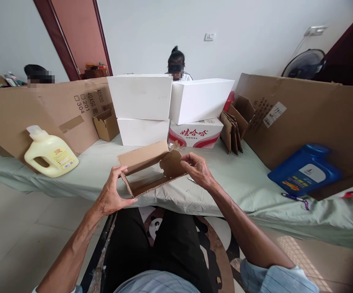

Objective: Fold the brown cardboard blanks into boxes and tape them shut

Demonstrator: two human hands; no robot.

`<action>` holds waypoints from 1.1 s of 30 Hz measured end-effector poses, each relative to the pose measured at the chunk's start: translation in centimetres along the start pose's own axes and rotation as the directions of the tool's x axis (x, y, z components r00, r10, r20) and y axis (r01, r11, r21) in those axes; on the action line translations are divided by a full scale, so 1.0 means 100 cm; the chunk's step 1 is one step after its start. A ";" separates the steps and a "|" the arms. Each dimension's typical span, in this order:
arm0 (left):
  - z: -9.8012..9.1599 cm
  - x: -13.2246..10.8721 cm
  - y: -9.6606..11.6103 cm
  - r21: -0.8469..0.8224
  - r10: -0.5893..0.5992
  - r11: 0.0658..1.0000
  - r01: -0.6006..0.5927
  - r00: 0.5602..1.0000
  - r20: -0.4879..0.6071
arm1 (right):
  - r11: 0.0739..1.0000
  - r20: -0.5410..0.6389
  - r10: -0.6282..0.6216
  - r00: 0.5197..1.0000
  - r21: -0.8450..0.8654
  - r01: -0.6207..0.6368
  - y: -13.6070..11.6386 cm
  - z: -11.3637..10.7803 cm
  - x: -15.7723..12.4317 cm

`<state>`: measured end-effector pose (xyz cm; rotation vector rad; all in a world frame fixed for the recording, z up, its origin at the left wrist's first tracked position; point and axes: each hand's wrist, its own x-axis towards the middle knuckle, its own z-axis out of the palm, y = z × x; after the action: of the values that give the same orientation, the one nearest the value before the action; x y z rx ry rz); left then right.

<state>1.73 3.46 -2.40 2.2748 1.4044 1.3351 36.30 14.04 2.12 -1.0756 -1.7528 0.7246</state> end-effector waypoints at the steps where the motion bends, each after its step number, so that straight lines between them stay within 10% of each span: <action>1: -0.001 0.000 -0.001 -0.001 -0.001 1.000 0.001 1.000 -0.002 | 1.000 0.016 0.001 1.000 0.014 -0.001 0.000 0.000 -0.001; 25: -0.023 0.006 -0.018 -0.171 -0.176 0.969 0.176 0.984 0.012 | 0.961 0.447 0.057 0.893 0.217 -0.170 0.019 -0.009 -0.025; 33: -0.026 0.016 -0.014 -0.195 -0.154 0.967 0.165 0.986 0.068 | 0.964 0.460 -0.102 0.882 0.264 -0.026 0.005 0.004 -0.024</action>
<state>-0.86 4.69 -0.64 2.0084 1.3386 1.2936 36.53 12.12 0.56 -0.7138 -1.9995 1.2374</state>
